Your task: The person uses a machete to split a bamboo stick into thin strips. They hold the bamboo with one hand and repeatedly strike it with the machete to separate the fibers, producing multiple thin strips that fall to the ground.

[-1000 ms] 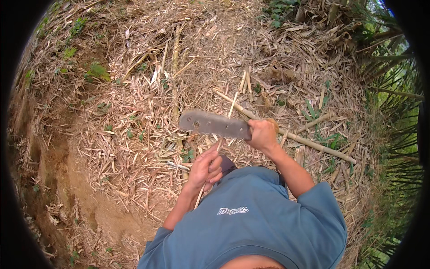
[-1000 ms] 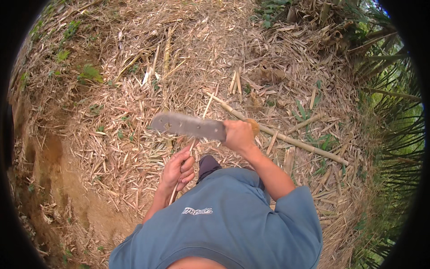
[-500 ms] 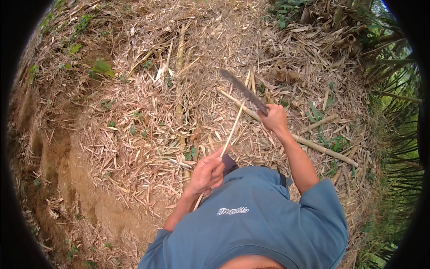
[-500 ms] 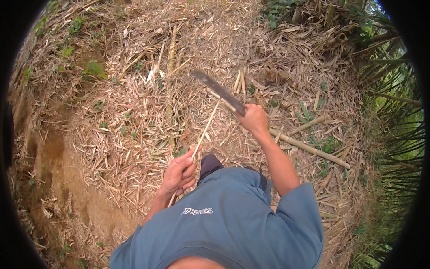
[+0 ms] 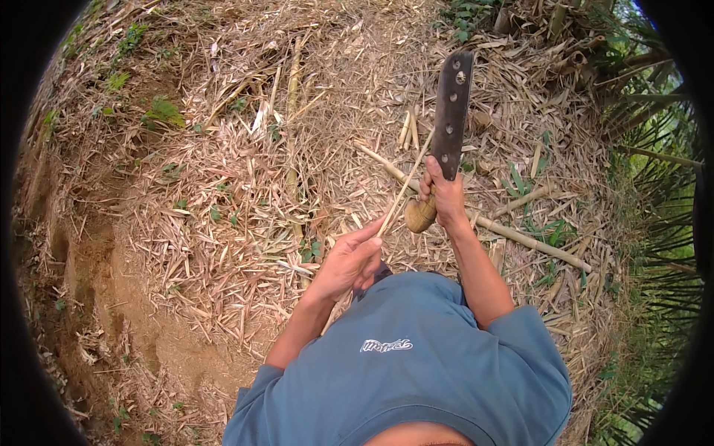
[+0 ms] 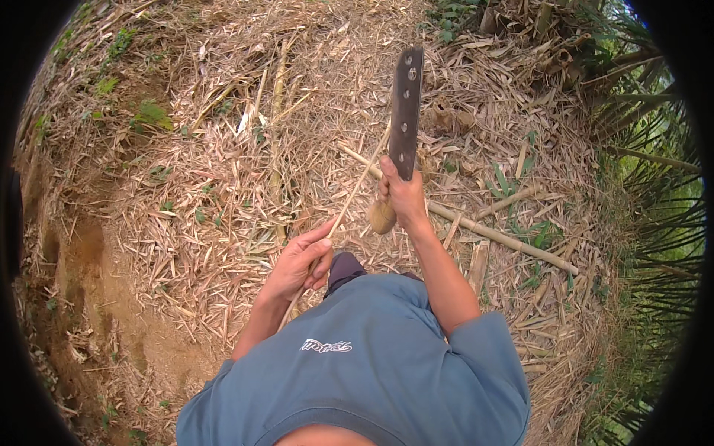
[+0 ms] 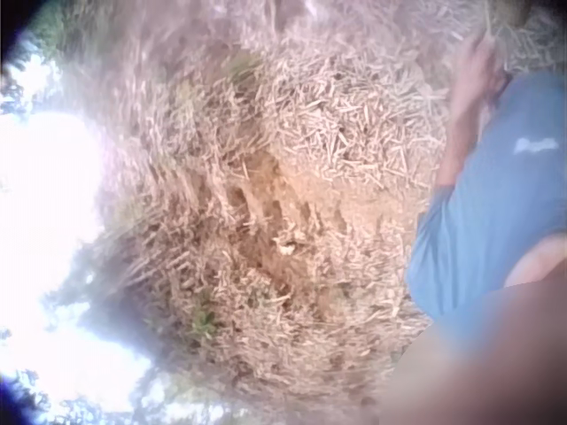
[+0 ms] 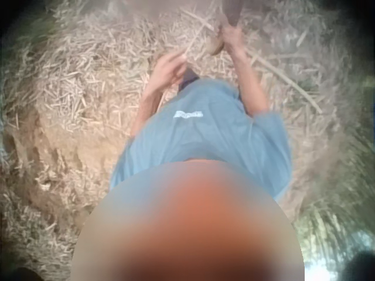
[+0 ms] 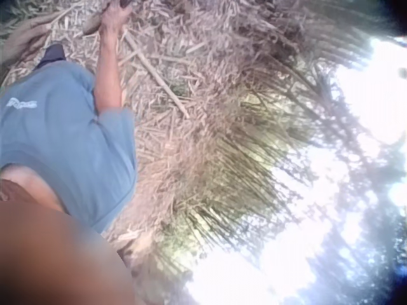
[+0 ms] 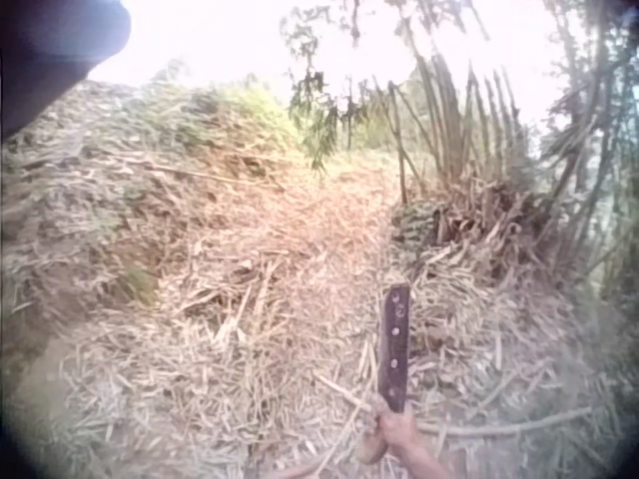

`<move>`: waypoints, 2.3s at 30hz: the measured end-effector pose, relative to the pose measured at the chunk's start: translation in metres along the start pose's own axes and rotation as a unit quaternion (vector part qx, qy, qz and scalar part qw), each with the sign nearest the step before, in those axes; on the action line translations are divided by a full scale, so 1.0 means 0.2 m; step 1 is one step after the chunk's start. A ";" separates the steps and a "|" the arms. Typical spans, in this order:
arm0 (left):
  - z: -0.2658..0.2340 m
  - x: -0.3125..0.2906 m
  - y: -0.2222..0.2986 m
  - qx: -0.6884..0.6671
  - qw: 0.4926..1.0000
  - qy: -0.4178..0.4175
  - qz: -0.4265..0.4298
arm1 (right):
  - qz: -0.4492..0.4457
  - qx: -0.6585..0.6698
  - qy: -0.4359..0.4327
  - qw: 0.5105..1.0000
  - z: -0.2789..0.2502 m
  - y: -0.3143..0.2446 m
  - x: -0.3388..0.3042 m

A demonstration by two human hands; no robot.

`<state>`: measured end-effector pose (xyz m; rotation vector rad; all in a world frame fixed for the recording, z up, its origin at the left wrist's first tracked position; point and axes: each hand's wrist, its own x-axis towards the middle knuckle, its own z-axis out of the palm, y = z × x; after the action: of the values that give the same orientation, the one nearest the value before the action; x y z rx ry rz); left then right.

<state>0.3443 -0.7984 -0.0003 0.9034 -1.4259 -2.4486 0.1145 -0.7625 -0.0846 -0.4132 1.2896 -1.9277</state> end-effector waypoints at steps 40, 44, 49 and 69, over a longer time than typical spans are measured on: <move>-0.07 0.00 -0.34 0.210 0.963 0.135 0.102 | -0.390 -0.537 -0.143 0.734 0.01 0.00 -0.32; 0.01 -0.05 -0.16 0.042 0.992 0.090 0.075 | -0.315 -0.591 -0.097 0.736 -0.05 -0.01 -0.24; 0.02 -0.07 -0.15 0.009 0.995 0.096 0.015 | -0.252 -0.601 -0.114 0.750 -0.12 0.01 -0.19; -0.03 0.00 -0.20 0.024 0.998 0.045 0.048 | -0.402 -0.556 -0.126 0.717 -0.16 0.02 -0.18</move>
<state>0.3542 -0.7807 -0.0359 0.9191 -1.4686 -2.2842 0.1193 -0.7162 -0.0960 -2.0454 2.1799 -1.2850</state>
